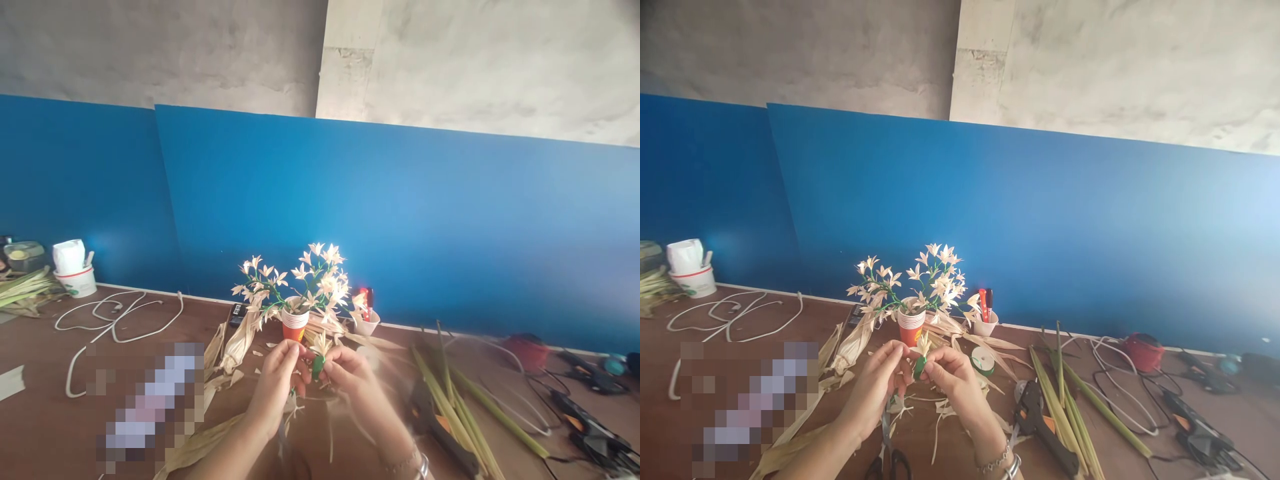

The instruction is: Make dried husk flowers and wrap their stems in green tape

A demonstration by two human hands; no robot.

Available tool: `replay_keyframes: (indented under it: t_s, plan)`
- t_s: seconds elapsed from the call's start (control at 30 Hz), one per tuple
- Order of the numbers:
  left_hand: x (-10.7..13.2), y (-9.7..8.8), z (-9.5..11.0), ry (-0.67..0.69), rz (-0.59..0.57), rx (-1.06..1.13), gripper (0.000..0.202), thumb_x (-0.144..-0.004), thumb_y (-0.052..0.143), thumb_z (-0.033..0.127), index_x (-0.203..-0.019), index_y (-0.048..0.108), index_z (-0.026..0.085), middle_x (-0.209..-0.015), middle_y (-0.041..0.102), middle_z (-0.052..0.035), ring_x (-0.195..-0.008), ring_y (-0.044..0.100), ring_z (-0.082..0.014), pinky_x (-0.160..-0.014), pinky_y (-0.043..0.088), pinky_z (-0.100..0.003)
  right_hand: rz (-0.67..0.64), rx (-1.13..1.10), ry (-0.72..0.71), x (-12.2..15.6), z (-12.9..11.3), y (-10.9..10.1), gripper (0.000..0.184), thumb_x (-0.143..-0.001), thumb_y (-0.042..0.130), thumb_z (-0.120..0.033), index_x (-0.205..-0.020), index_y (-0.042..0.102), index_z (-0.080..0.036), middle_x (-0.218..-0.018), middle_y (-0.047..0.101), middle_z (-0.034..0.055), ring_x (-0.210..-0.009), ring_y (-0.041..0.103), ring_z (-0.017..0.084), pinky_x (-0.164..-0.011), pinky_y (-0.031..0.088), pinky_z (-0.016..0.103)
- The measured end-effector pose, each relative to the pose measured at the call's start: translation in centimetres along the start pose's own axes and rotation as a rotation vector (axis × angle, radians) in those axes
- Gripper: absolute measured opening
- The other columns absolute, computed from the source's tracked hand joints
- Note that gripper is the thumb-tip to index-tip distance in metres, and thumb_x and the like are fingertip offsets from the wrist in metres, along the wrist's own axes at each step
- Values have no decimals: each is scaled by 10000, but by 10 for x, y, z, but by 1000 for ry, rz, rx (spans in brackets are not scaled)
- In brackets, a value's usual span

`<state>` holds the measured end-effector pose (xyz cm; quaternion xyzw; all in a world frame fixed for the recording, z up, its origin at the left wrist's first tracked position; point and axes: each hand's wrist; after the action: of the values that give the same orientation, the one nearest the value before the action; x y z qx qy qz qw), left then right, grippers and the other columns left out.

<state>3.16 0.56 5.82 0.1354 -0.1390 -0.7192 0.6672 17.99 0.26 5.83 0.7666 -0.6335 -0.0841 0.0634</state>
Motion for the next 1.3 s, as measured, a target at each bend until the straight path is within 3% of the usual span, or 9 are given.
replay_keyframes:
  t_s: [0.17, 0.3, 0.43, 0.6, 0.73, 0.9, 1.07, 1.2, 1.3]
  plan:
    - [-2, -3, -7, 36, -8, 10, 393, -787, 544, 515, -595, 466, 181, -619, 592, 7, -399, 415, -63, -347, 303, -173, 8, -4, -8, -2, 4, -2, 307, -671, 750, -467, -702, 621, -190, -646, 581, -22, -572, 474, 100, -521, 324, 214]
    - [-5, -5, -7, 15, 25, -62, 363, -741, 630, 496, -640, 580, 151, -434, 442, 68, -380, 326, -48, -374, 244, -158, 1, 73, -56, -6, 9, -3, 302, -697, 730, -465, -711, 626, -182, -660, 593, -17, -617, 497, 112, -569, 359, 224]
    - [-5, -5, -6, -9, 75, -68, 323, -652, 724, 438, -729, 649, 134, -417, 442, 74, -396, 348, -53, -396, 269, -162, 22, 161, -81, -9, 11, -4, 309, -722, 702, -474, -716, 620, -176, -650, 593, -13, -604, 495, 114, -560, 365, 229]
    - [-2, -4, -5, -75, -14, -109, 457, -667, 688, 471, -973, 665, 133, -464, 527, 41, -403, 440, -94, -354, 264, -172, 19, 237, -95, -10, 11, -2, 327, -720, 693, -489, -714, 633, -167, -664, 623, 7, -631, 534, 136, -599, 402, 246]
    - [-4, -4, -10, -87, -53, -208, 360, -654, 707, 434, -848, 665, 133, -420, 520, 44, -361, 420, -86, -339, 265, -171, 41, 327, -95, -10, 14, -3, 301, -735, 681, -464, -714, 638, -167, -657, 620, 7, -617, 531, 140, -581, 392, 245]
    - [-7, -4, -15, 14, 30, -275, 234, -658, 689, 371, -722, 659, 148, -480, 563, 12, -446, 527, -142, -368, 357, -203, 74, 452, -140, -9, 20, 5, 239, -810, 587, -390, -705, 603, -176, -617, 615, 8, -568, 527, 143, -535, 368, 246]
    - [-5, -7, -13, 124, 81, -355, 151, -685, 669, 310, -688, 660, 160, -517, 589, 1, -427, 494, -122, -393, 331, -206, 199, 655, -236, -6, 19, 18, 180, -807, 546, -269, -655, 593, -185, -618, 613, 5, -570, 519, 140, -552, 374, 251]
    - [-7, -9, -11, 131, 64, -356, 162, -711, 650, 328, -698, 631, 168, -539, 596, 5, -453, 514, -126, -397, 320, -201, 162, 585, -149, -7, 13, 16, 155, -786, 548, -253, -681, 633, -178, -636, 637, 16, -595, 546, 154, -558, 389, 258]
    - [-7, -9, -9, 43, -13, -303, 204, -722, 635, 370, -755, 603, 171, -603, 618, 2, -481, 563, -141, -368, 308, -192, 172, 440, -62, -7, 7, 9, 191, -784, 579, -332, -739, 656, -163, -647, 639, 25, -603, 563, 164, -553, 401, 263]
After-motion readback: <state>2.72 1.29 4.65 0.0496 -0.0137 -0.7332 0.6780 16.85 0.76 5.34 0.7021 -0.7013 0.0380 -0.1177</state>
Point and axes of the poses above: each hand's wrist, its own x-axis away from the middle knuckle, its own y-axis out of the palm, z = x × y
